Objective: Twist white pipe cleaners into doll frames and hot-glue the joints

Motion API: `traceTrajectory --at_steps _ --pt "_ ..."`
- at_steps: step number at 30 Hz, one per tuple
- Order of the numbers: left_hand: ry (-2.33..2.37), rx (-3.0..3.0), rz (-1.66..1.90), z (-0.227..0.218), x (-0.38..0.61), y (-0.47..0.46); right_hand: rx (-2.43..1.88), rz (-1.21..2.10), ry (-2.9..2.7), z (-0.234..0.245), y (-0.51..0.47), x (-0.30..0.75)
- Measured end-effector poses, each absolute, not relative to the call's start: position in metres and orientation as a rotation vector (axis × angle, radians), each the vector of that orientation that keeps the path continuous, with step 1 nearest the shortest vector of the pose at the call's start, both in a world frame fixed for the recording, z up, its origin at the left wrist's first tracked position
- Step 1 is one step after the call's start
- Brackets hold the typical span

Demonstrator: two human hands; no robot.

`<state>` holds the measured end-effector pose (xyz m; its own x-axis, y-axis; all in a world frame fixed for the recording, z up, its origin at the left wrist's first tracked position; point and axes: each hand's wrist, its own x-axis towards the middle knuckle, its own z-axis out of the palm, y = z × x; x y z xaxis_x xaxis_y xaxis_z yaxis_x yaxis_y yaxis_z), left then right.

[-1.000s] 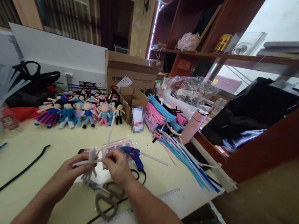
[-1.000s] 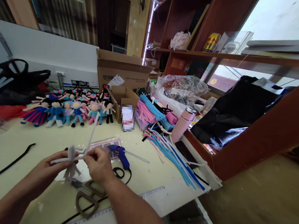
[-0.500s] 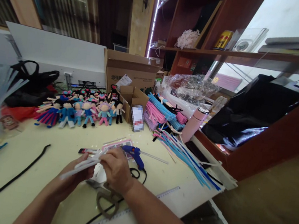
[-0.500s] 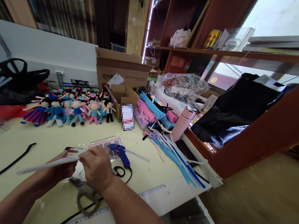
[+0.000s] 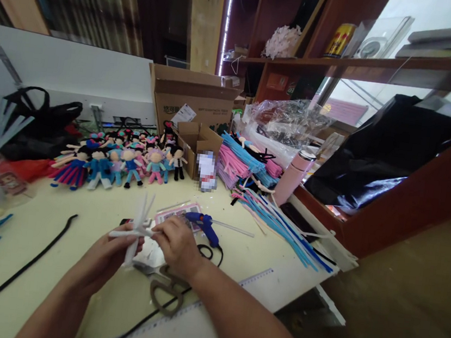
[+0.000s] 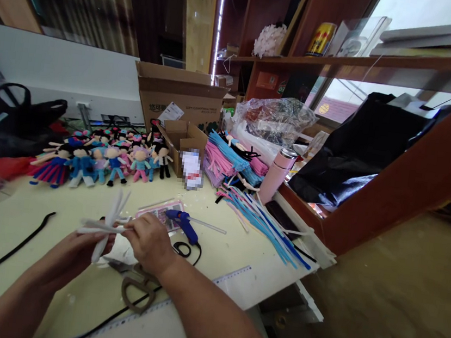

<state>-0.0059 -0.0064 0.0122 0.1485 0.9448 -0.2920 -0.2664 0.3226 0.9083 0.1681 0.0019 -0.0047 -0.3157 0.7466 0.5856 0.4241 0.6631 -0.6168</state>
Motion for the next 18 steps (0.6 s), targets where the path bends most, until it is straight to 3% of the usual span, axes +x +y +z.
traceTrajectory --at_steps 8,18 --pt "1.122 1.024 1.091 0.0091 -0.0074 -0.006 -0.966 0.708 -1.737 -0.0011 0.0017 0.1645" --pt "1.16 1.175 1.147 0.0054 -0.0049 -0.0084 -0.953 1.309 -1.334 -0.0079 0.0063 0.1583"
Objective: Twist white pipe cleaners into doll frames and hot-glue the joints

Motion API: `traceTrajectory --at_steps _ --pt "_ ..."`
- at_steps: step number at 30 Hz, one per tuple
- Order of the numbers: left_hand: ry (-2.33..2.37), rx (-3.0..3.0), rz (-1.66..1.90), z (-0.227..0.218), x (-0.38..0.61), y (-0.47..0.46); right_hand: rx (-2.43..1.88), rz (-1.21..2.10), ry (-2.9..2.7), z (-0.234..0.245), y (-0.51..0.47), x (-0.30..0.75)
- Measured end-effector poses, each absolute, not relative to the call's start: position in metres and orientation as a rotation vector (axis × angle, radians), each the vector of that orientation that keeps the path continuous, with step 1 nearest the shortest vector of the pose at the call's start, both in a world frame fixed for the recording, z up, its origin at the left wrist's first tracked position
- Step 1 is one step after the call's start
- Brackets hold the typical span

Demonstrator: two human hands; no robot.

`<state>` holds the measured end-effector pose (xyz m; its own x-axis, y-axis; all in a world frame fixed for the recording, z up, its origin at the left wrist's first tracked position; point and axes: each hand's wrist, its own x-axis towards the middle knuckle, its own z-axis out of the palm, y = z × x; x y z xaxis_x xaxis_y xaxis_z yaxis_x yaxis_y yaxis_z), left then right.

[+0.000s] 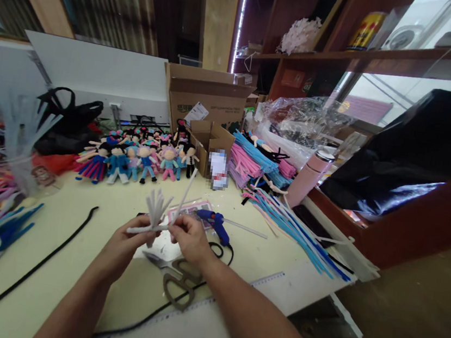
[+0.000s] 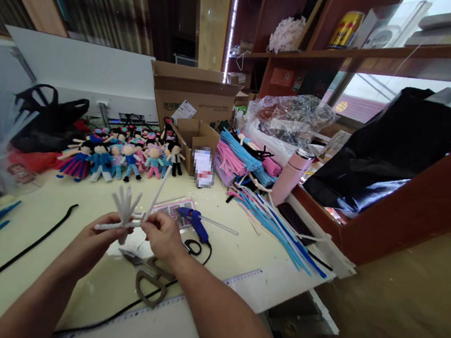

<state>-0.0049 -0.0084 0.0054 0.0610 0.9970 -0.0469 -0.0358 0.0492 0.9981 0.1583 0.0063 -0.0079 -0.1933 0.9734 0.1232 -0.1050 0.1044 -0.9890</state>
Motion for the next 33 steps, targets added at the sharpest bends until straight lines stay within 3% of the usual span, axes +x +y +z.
traceTrajectory --at_steps 33 --pt "1.301 1.287 1.162 0.01 -0.002 -0.011 -1.001 1.408 -1.303 -0.005 0.009 0.165"
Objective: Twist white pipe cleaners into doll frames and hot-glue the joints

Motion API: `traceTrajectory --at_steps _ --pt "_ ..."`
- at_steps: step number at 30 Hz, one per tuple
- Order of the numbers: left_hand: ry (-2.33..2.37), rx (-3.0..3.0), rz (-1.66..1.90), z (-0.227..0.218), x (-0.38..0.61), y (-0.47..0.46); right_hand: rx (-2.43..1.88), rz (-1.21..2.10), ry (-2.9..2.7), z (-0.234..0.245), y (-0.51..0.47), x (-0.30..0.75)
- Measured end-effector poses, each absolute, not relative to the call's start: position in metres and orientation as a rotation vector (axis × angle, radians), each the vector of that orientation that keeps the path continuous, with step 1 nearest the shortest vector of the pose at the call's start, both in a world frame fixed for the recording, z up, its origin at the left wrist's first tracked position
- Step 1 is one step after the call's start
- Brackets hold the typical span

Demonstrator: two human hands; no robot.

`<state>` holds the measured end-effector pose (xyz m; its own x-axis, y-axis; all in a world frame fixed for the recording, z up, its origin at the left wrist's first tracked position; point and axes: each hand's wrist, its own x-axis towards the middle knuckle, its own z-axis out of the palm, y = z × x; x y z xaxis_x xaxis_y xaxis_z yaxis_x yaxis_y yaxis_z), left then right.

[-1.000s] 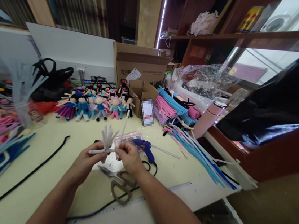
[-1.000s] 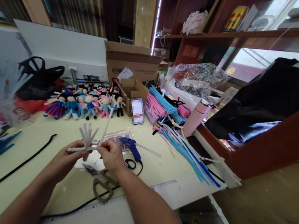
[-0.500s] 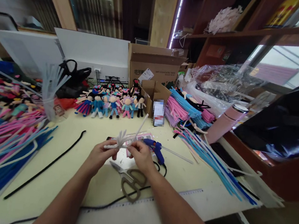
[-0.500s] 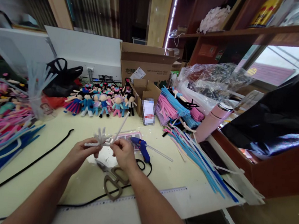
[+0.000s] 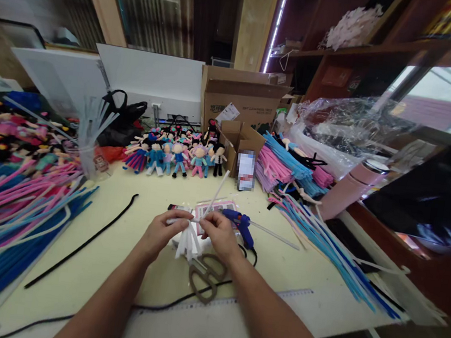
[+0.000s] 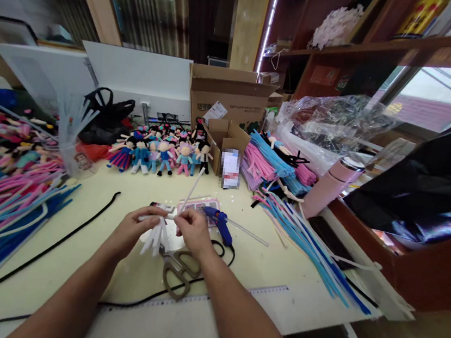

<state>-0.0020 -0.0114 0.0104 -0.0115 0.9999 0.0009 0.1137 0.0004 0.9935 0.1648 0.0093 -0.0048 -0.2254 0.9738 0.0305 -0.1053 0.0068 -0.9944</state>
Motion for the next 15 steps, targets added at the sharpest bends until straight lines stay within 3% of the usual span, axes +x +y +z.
traceTrajectory --at_steps 7,15 --pt "1.182 1.081 1.277 0.0056 0.008 -0.013 -1.005 1.347 -1.27 -0.0051 0.0096 0.1657" --pt "1.026 0.9 1.174 0.0035 0.006 -0.01 -1.026 1.224 -1.364 -0.0048 0.0077 0.1648"
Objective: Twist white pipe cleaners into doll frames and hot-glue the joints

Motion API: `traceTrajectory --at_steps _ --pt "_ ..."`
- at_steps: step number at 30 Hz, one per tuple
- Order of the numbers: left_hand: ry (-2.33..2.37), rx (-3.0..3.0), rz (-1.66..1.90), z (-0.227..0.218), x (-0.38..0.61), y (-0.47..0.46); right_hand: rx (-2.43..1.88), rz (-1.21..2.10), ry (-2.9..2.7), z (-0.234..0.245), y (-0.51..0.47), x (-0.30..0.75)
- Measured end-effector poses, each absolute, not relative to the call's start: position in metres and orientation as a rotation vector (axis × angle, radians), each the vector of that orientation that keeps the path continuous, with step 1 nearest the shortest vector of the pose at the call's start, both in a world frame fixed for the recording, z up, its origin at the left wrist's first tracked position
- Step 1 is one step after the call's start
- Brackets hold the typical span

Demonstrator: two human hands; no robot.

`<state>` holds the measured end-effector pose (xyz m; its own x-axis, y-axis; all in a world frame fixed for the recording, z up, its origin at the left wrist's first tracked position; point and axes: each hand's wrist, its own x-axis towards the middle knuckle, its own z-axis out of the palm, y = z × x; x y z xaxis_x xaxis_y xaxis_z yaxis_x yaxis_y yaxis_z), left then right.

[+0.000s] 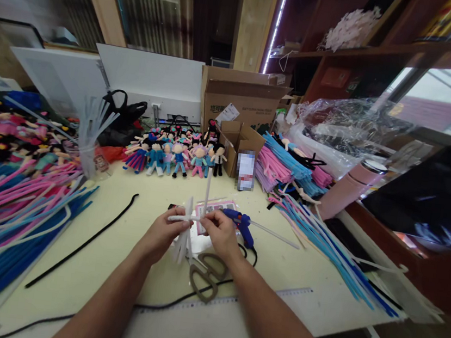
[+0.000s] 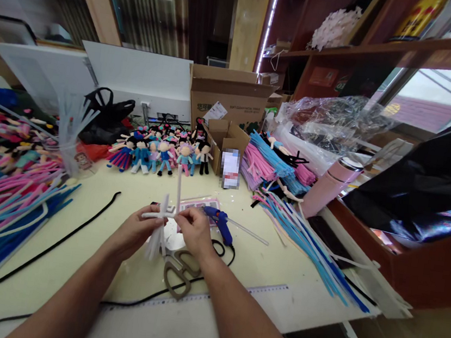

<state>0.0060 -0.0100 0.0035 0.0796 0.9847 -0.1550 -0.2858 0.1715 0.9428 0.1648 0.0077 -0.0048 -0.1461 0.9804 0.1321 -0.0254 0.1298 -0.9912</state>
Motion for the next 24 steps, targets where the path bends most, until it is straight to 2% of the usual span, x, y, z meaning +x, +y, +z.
traceTrajectory --at_steps 4,16,20,24 --pt "1.089 1.002 1.2 0.002 -0.001 -0.007 -1.037 1.227 -1.398 -0.003 0.007 0.165" --pt "1.184 1.238 1.178 0.007 -0.003 -0.012 -0.967 1.555 -1.216 -0.008 0.009 0.163" --pt "1.203 1.23 1.166 0.01 0.0 -0.013 -0.948 1.464 -1.234 -0.007 0.009 0.165" --pt "1.33 1.195 1.405 0.008 0.002 -0.009 -1.004 1.219 -1.321 -0.002 0.008 0.171"
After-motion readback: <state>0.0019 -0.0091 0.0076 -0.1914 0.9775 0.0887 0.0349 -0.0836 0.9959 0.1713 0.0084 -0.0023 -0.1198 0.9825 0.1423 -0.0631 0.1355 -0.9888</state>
